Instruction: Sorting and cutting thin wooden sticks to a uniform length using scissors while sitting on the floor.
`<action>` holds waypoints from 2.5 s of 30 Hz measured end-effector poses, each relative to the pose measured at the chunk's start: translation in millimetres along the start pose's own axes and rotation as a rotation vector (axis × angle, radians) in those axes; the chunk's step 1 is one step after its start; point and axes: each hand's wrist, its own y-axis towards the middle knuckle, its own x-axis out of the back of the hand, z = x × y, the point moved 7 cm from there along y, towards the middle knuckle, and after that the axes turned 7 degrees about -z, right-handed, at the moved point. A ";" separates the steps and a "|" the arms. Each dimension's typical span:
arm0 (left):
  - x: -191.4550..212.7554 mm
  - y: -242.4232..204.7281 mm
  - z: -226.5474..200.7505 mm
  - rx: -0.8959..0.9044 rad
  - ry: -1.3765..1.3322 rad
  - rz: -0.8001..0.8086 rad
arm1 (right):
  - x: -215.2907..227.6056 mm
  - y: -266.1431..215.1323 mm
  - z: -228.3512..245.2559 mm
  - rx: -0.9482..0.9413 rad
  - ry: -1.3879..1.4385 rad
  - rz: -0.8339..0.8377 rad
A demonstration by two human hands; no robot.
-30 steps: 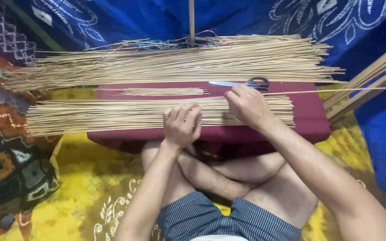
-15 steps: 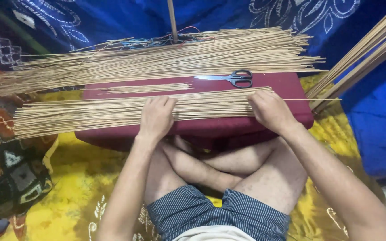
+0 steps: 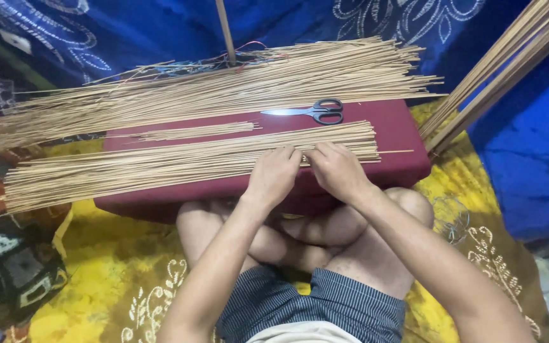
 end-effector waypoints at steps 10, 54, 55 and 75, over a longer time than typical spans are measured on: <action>31.2 -5.6 54.8 0.040 0.055 -0.021 | 39.8 -44.4 -105.2 -0.128 -0.060 0.046; 45.6 20.0 61.7 0.077 -0.080 0.052 | 11.3 -86.0 -169.8 -1.051 1.051 -0.351; 49.1 19.2 60.3 0.075 -0.078 0.053 | 2.4 -89.0 -166.0 -1.052 1.053 -0.353; 41.9 23.0 60.7 0.295 -0.309 0.515 | -28.6 -126.2 -152.7 -1.203 1.265 -0.854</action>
